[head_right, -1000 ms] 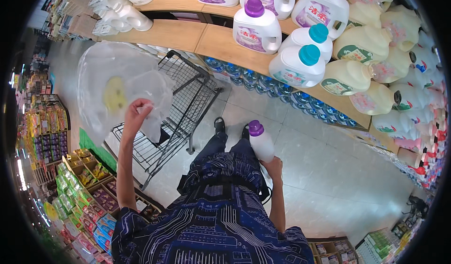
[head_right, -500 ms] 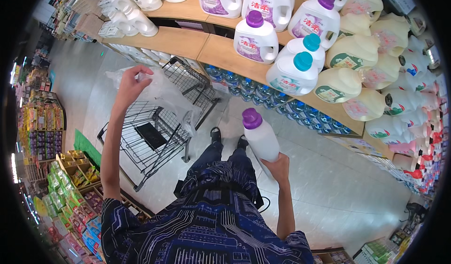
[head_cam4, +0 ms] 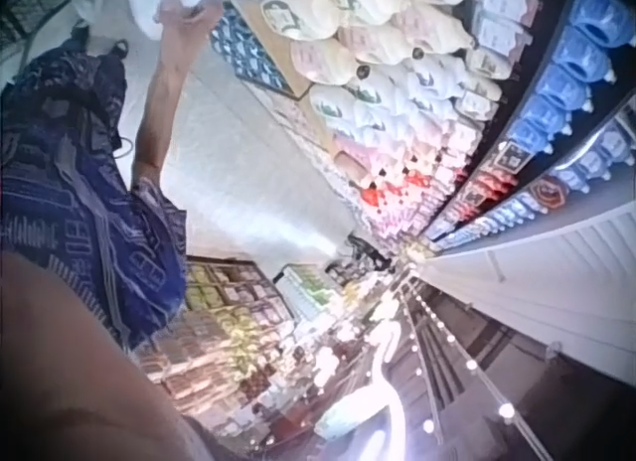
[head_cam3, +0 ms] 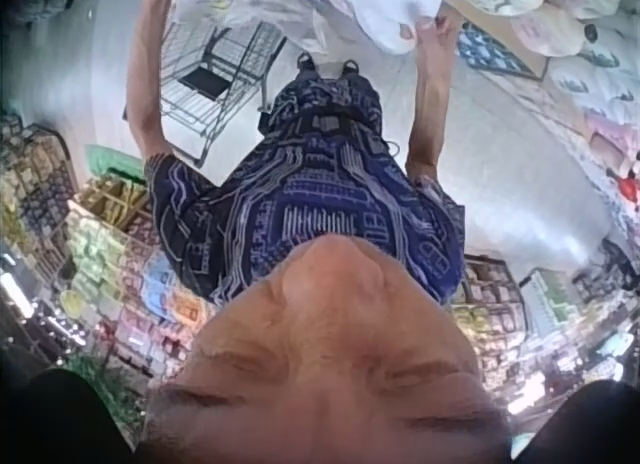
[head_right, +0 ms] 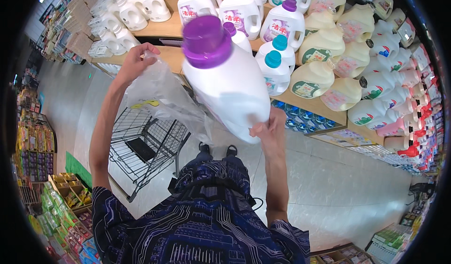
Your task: Organizing boxes of products on a shelf and placing a bottle of detergent into a plastic bag.
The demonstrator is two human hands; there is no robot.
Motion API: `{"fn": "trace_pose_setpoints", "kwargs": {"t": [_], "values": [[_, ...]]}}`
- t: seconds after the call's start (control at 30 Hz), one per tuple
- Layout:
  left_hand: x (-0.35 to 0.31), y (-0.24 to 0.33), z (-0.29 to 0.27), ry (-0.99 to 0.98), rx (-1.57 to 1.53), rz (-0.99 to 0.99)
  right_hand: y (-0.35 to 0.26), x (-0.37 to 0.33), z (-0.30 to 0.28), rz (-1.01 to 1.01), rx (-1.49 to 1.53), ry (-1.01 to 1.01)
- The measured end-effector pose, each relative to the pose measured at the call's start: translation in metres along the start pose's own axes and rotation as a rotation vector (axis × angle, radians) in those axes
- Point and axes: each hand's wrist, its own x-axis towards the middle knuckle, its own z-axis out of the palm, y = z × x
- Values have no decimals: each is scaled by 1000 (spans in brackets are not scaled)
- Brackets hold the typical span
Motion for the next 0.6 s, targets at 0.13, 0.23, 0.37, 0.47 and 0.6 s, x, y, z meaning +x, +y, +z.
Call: {"fn": "trace_pose_setpoints", "kwargs": {"t": [0.13, 0.23, 0.37, 0.47, 0.6], "values": [[11, 10, 3, 68, -9, 238, -18, 10, 21, -157, 117, -66], [-21, 111, 20, 105, -322, 208, -17, 17, 30, -288, 12, -1], [-21, 101, -18, 31, -473, 154, 11, 29, 52, -232, 290, 34], [-40, 97, -37, 51, -649, 213, 30, 33, 56, -17, 312, -152], [-69, 112, -35, 88, -671, 267, 31, 39, 81, 119, 75, -264]]}}
